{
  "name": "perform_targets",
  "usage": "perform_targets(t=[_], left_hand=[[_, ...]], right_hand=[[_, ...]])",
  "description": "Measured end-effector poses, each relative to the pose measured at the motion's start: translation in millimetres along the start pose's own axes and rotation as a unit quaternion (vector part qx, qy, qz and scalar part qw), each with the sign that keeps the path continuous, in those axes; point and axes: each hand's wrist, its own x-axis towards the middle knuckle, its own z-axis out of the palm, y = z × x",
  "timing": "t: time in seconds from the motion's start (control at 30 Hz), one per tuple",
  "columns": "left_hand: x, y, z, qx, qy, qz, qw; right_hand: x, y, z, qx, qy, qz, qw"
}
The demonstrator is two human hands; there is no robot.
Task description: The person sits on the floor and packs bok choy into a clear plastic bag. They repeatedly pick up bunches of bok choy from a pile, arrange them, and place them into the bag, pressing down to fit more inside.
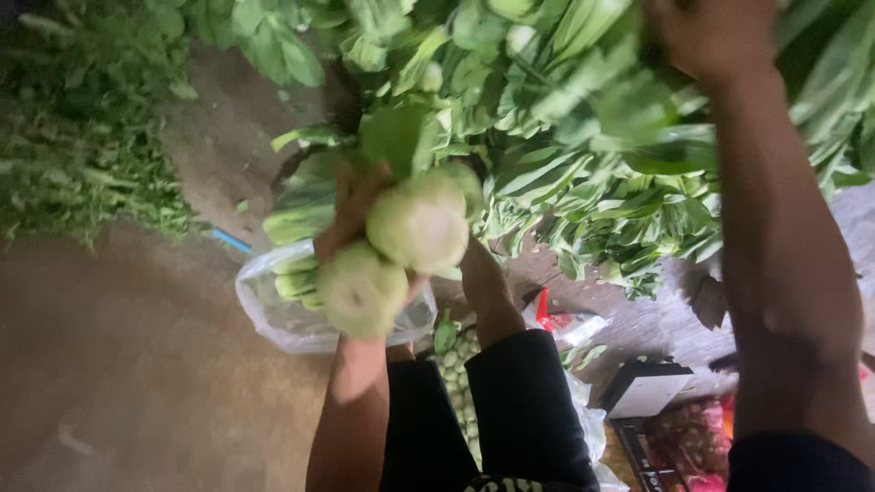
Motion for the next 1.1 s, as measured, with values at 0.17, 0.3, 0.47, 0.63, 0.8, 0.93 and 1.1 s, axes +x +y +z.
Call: perform_targets(t=[0.17,0.3,0.47,0.63,0.8,0.93,1.1], left_hand=[[6.4,10.6,-3.6,0.055,-0.027,-0.031,0.998],[-4.9,-17.6,17.9,0.099,-0.007,-0.002,0.995],[-24.4,-51.1,42.3,0.124,-0.014,0.026,0.992],[-42.0,-38.8,28.4,0.105,-0.040,-0.080,0.990],[-46.6,-41.0,13.2,0.072,-0.068,-0.144,0.985],[-41.7,-52.5,7.2,-0.033,-0.102,-0.135,0.985],[-45.4,-69.1,10.4,-0.017,0.015,-0.088,0.996]], right_hand=[[-50.4,-86.0,-81.0,0.503,0.077,0.034,0.860],[-59.5,-207.8,-101.8,0.380,0.184,-0.032,0.906],[-91.7,-288.7,-66.7,0.493,0.094,0.149,0.852],[-112.1,-300.7,-42.2,0.513,0.068,0.203,0.831],[-109.7,-320.7,-33.0,0.706,0.155,0.196,0.663],[-102.3,-321.6,-24.6,0.556,0.153,0.159,0.801],[-102.5,-324.9,-20.9,0.491,0.108,0.045,0.863]])
